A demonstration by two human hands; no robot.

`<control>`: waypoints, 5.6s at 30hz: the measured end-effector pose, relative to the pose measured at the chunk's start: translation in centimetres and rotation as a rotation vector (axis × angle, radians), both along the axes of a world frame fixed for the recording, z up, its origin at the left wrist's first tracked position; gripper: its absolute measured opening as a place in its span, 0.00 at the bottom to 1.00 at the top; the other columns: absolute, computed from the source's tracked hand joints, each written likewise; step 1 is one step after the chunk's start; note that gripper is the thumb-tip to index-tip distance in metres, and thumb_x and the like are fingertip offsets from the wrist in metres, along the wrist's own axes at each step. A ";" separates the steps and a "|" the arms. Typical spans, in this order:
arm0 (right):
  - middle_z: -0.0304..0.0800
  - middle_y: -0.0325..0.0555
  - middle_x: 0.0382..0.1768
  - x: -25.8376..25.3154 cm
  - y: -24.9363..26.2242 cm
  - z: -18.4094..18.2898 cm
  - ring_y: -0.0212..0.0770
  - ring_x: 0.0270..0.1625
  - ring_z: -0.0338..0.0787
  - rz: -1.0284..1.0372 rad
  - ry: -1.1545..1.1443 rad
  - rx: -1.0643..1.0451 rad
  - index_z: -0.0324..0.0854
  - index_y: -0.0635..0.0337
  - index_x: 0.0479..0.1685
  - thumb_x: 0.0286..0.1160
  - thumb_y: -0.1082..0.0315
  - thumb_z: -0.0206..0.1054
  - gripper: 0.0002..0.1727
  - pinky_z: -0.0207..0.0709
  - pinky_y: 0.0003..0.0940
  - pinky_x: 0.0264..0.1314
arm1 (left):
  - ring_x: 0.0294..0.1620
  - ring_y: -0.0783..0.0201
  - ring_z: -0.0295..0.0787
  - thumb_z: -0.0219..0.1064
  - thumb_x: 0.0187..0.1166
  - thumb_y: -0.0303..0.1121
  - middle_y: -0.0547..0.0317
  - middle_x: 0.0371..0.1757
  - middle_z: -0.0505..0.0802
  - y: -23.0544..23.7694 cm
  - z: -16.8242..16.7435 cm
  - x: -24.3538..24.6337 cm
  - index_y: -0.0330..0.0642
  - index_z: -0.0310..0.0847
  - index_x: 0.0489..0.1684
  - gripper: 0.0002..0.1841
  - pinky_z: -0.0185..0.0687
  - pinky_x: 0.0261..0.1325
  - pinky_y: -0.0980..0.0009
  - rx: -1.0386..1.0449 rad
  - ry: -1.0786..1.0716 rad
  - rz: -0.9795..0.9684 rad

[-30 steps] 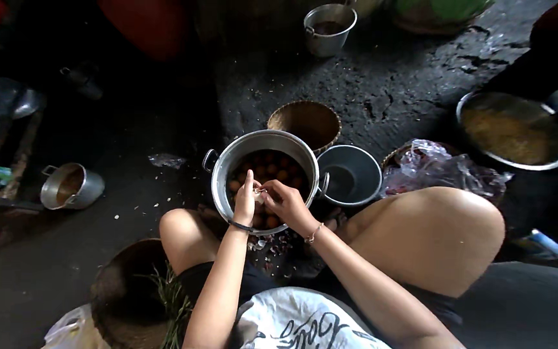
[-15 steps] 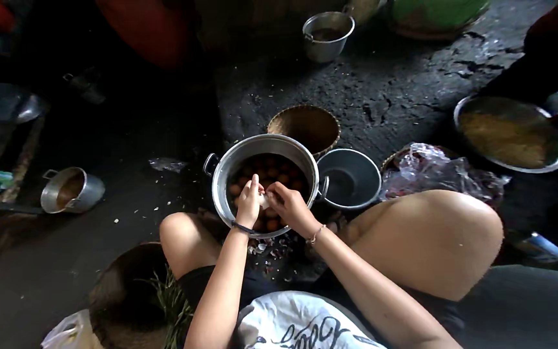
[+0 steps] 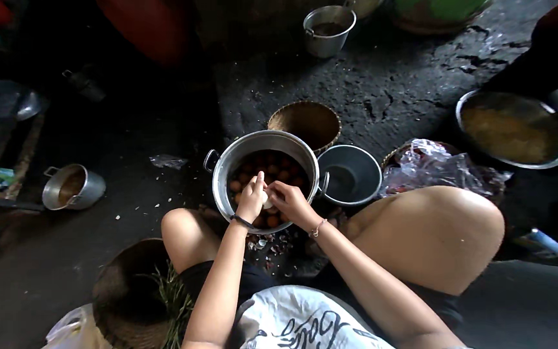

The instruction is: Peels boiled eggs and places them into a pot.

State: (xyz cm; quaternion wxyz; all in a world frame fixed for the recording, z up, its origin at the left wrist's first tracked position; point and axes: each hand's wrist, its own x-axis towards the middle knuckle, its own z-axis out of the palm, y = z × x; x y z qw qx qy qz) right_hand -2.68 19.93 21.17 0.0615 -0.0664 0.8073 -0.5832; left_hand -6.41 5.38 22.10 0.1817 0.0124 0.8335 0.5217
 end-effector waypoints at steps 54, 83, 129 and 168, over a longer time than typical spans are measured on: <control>0.93 0.51 0.41 1.0 -0.5 -0.2 0.39 0.35 0.94 -0.094 0.103 0.012 0.83 0.65 0.57 0.87 0.68 0.63 0.11 0.92 0.39 0.43 | 0.24 0.68 0.75 0.46 0.91 0.59 0.60 0.27 0.80 -0.4 -2.0 2.3 0.46 0.79 0.46 0.26 0.74 0.29 0.69 0.139 0.281 0.113; 0.87 0.60 0.64 0.5 -2.0 0.0 0.48 0.61 0.90 -0.081 0.195 0.166 0.77 0.68 0.74 0.77 0.76 0.66 0.24 0.84 0.43 0.67 | 0.57 0.69 0.83 0.43 0.86 0.68 0.59 0.60 0.86 1.2 -1.9 3.2 0.51 0.72 0.75 0.35 0.83 0.59 0.64 0.555 -0.084 0.382; 0.89 0.52 0.38 0.9 -0.9 -0.2 0.42 0.36 0.89 -0.061 0.276 0.146 0.84 0.66 0.49 0.81 0.75 0.63 0.07 0.86 0.39 0.42 | 0.33 0.65 0.79 0.34 0.88 0.68 0.56 0.34 0.83 0.2 -1.1 3.6 0.44 0.80 0.47 0.37 0.78 0.39 0.63 0.154 0.067 0.246; 0.89 0.59 0.47 1.1 -1.1 -0.2 0.54 0.46 0.92 -0.055 0.068 0.254 0.79 0.65 0.63 0.88 0.69 0.57 0.13 0.86 0.54 0.50 | 0.48 0.66 0.87 0.35 0.76 0.80 0.60 0.49 0.91 1.6 -2.0 3.9 0.52 0.82 0.58 0.44 0.86 0.49 0.61 0.553 -0.295 0.427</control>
